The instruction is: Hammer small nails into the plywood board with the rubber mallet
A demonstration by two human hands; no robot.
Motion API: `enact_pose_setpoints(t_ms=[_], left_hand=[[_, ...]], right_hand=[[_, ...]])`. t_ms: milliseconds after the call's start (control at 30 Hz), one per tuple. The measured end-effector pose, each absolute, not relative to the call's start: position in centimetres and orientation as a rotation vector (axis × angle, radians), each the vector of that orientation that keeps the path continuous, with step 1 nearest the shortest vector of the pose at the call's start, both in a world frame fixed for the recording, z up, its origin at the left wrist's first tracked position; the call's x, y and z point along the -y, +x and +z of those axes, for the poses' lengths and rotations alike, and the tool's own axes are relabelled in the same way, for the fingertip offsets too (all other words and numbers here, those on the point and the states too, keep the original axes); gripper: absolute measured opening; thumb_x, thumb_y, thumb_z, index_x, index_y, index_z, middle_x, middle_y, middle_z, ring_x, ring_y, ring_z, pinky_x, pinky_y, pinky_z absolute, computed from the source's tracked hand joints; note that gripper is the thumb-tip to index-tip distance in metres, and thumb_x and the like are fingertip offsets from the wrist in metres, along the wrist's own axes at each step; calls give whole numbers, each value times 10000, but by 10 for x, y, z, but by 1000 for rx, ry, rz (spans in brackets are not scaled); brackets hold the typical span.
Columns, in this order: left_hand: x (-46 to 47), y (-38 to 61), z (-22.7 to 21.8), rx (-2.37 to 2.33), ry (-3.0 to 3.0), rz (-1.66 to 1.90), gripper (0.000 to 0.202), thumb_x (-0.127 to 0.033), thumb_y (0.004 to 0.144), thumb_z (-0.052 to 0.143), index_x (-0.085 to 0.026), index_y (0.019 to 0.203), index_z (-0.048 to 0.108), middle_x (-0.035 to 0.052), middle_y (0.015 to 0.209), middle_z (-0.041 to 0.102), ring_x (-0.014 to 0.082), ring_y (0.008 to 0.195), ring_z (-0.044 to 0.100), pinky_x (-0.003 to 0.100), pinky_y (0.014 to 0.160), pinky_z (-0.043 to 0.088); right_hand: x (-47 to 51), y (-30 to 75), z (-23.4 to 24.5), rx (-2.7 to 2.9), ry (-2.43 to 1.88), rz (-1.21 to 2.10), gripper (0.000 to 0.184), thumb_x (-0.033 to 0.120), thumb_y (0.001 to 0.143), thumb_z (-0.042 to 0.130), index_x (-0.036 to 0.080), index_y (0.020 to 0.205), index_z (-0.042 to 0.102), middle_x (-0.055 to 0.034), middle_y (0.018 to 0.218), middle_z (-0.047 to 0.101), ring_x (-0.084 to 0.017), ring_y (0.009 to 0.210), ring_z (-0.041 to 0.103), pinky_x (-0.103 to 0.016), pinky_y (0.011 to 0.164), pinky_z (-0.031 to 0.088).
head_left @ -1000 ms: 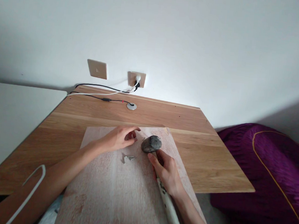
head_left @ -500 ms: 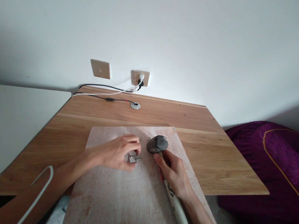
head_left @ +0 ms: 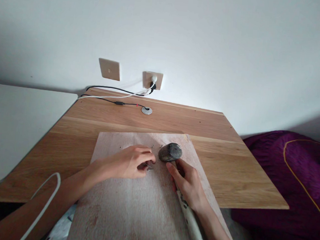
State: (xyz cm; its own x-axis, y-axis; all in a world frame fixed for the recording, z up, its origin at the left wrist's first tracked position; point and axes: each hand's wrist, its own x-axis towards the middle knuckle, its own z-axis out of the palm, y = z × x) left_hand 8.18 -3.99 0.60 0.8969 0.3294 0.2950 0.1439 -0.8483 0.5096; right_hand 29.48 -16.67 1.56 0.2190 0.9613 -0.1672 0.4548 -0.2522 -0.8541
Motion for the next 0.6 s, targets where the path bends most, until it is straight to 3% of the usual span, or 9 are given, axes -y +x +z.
enact_pose_setpoints(t_ms=[167, 333, 467, 600], left_hand=[[39, 82, 1, -348, 2561, 491, 205, -40, 763, 635, -196, 896, 620, 9, 875, 632, 159, 784, 602, 262, 735, 464], [35, 81, 1, -391, 2611, 481, 172, -80, 784, 644, -192, 913, 632, 32, 956, 619, 179, 841, 597, 303, 810, 467], [30, 81, 0, -358, 2598, 494, 147, -70, 790, 649, -197, 856, 614, 5, 867, 610, 175, 827, 587, 321, 853, 449], [28, 80, -3, -333, 2564, 502, 151, -51, 784, 650, -194, 815, 613, -12, 820, 600, 150, 771, 565, 295, 801, 429]], right_hand=[[166, 296, 12, 1334, -1823, 938, 464, 640, 961, 530, 232, 742, 505, 58, 560, 514, -131, 476, 558, -263, 507, 394], [166, 294, 16, 1323, -1817, 956, 456, 635, 956, 532, 228, 751, 511, 64, 554, 499, -133, 470, 562, -264, 503, 393], [168, 294, 17, 1319, -1816, 963, 438, 619, 954, 541, 227, 759, 519, 67, 542, 498, -130, 459, 550, -263, 501, 385], [169, 295, 16, 1322, -1813, 964, 429, 605, 963, 536, 225, 763, 524, 60, 546, 521, -130, 465, 554, -263, 511, 391]])
